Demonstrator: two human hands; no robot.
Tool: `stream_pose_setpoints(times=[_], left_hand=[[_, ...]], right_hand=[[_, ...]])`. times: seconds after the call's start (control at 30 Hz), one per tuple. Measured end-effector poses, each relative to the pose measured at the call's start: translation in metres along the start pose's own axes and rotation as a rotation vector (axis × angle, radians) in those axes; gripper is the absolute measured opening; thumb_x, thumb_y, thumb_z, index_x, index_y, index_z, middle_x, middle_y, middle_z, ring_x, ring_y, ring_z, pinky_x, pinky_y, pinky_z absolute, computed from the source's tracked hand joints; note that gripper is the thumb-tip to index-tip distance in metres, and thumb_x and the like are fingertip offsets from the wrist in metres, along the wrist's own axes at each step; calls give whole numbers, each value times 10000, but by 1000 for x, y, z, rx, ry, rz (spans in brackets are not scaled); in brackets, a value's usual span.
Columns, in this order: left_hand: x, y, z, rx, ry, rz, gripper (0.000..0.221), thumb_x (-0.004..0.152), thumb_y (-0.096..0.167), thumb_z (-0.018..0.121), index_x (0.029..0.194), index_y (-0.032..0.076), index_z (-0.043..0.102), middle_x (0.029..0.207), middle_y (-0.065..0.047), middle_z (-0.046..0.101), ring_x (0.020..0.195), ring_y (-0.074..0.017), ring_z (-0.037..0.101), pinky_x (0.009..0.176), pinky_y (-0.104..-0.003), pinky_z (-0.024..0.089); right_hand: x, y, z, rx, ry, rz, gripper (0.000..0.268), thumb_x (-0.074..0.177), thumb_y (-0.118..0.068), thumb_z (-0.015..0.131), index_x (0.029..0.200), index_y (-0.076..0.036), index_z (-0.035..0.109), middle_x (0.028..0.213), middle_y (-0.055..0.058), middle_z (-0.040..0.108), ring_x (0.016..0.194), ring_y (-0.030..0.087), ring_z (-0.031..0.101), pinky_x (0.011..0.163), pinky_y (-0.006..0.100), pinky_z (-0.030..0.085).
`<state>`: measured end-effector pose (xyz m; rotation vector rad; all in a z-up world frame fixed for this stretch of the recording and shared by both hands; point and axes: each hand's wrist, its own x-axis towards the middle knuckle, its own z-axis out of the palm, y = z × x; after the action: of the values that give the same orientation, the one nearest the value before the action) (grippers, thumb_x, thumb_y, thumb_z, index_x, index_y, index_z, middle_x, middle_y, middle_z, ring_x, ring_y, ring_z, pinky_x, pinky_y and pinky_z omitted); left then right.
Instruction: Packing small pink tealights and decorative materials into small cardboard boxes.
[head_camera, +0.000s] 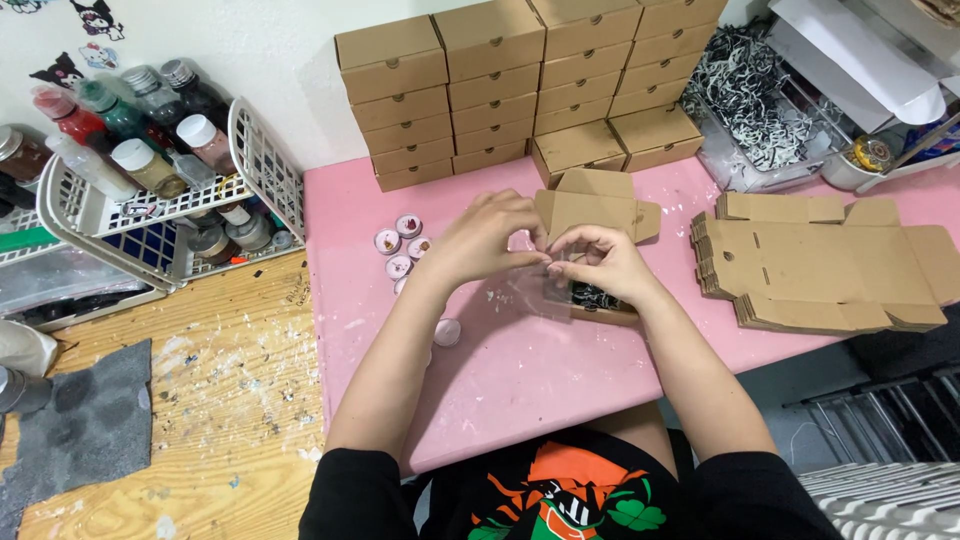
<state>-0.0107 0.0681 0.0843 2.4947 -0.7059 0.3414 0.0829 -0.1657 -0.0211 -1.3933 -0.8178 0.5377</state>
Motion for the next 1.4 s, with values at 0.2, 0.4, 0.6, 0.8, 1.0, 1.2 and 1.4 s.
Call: stream_pose_setpoints(times=[0.2,0.4,0.6,0.8,1.0,1.2,1.4], left_hand=[[-2,-8,-2,-177,-155,-149,185,832,261,797,977,154,754,955,-8,785,942,-195,756,913,-364,543],[-14,-25,-16,-213,28,-232,206,934,255,726,1011,66,697,979,-100,773,971,-246,747,821,-387,557],[-18,-23,-31,-164,93,-403,283,951,323,712,1031,54,679,988,-129,749,937,-265,740,787,-407,560],[-31,-27,-55,24,242,-350,263,954,318,701,1004,62,676,999,-108,735,896,-289,700,814,-429,532],[-35,-18,-59,178,316,-314,203,948,300,717,1001,107,685,1025,-62,700,1033,-288,644,954,-472,438],[-33,-21,-46,191,270,-247,182,921,294,738,1026,154,694,1102,-36,679,1067,-275,633,999,-479,390],[-31,-21,-43,148,199,-190,137,911,283,746,977,166,721,1076,-18,677,1085,-246,643,1065,-491,373]], right_hand=[[4,-25,14,43,36,-127,472,872,12,719,1309,-31,547,1139,118,711,1008,175,728,852,338,641],[2,7,-5,-379,-79,247,189,896,-113,825,1042,6,812,969,135,799,859,166,724,782,304,593],[3,-35,28,-663,-173,-216,363,757,-217,877,1067,-66,766,955,66,709,1002,208,644,931,352,511],[1,-50,52,-954,-159,-287,350,780,-318,847,1024,-86,751,1060,71,704,1072,248,631,1018,453,453],[-1,-27,121,-1079,-282,-425,467,846,-414,788,1079,-23,684,1087,147,653,1089,315,596,946,473,493],[-2,10,167,-1073,-151,-368,475,847,-413,777,1075,-16,652,1025,168,601,992,346,592,869,465,524],[0,-57,117,-756,-99,-239,482,800,-227,810,1220,-51,655,1141,136,672,1073,276,660,915,399,555]])
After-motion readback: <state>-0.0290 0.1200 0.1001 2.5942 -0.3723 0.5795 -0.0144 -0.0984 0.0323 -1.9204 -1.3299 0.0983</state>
